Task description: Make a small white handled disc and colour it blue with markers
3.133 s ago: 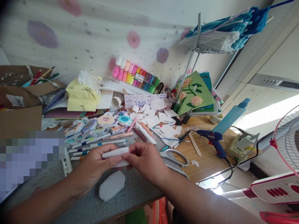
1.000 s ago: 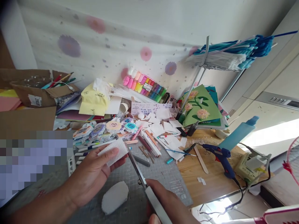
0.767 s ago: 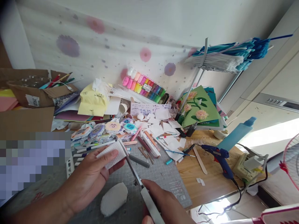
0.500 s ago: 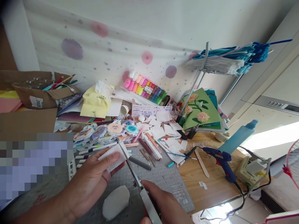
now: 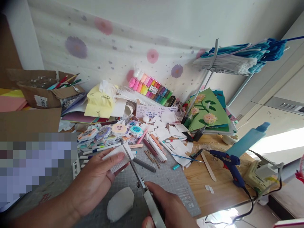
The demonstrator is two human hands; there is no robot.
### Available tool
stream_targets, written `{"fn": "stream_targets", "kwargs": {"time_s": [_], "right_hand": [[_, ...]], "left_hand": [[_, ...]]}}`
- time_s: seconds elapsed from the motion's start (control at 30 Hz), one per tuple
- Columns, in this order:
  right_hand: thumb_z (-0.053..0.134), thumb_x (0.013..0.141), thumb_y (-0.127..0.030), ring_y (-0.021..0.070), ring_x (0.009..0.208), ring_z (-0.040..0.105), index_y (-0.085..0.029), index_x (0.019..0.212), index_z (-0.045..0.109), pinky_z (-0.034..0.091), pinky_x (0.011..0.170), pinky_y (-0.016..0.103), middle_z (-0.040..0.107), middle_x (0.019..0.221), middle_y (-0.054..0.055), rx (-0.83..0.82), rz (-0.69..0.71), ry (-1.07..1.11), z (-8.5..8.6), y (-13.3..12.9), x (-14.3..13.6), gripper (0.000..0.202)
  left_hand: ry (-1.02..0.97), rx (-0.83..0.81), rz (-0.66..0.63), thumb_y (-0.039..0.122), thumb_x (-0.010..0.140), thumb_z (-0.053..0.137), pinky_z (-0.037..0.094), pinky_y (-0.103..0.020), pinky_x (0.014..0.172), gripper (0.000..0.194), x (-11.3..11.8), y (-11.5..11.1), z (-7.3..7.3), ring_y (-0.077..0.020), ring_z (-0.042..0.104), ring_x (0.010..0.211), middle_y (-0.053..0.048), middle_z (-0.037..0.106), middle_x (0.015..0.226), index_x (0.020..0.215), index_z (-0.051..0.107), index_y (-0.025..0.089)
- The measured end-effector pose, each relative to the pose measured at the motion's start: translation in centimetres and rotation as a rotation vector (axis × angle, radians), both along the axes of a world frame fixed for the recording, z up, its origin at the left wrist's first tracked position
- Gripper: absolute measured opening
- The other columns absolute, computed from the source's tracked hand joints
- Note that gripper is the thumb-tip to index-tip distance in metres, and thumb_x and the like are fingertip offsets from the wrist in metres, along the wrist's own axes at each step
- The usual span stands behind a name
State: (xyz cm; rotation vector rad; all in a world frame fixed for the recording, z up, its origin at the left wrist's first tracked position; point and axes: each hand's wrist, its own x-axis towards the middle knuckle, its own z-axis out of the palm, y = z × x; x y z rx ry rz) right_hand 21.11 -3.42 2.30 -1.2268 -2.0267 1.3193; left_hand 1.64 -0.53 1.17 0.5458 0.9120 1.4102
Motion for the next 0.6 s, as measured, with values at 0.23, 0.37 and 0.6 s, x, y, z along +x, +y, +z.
{"fn": "stream_targets", "kwargs": {"time_s": [0.23,0.37,0.6], "right_hand": [[0.046,0.068,-0.082,0.0150,0.056,0.040,-0.017,0.110,0.062,0.044,0.066,0.030,0.049,0.062,-0.001,0.025,-0.003,-0.064,-0.86,0.19,0.51,0.079],[0.038,0.070,-0.085,0.0143,0.056,0.040,-0.014,0.110,0.063,0.046,0.068,0.030,0.045,0.061,-0.001,0.008,-0.009,-0.015,-0.55,-0.11,0.17,0.085],[0.038,0.070,-0.085,0.0134,0.054,0.037,-0.015,0.110,0.064,0.043,0.062,0.027,0.045,0.060,-0.002,-0.004,-0.011,-0.006,-0.65,-0.14,0.04,0.085]], "left_hand": [[0.019,-0.003,-0.018,0.024,0.067,0.080,0.053,-0.030,0.080,0.029,-0.17,0.09,-0.05,-0.0240,0.070,0.087,-0.009,0.075,0.096,0.094,0.071,0.015],[0.015,0.007,-0.016,0.022,0.068,0.079,0.054,-0.030,0.080,0.028,-0.12,-0.13,0.01,-0.0248,0.070,0.089,-0.010,0.075,0.097,0.094,0.071,0.015],[0.002,-0.006,-0.003,0.020,0.069,0.079,0.055,-0.031,0.081,0.029,-0.09,0.20,0.12,-0.0249,0.070,0.090,-0.009,0.075,0.095,0.096,0.069,0.015]]}}
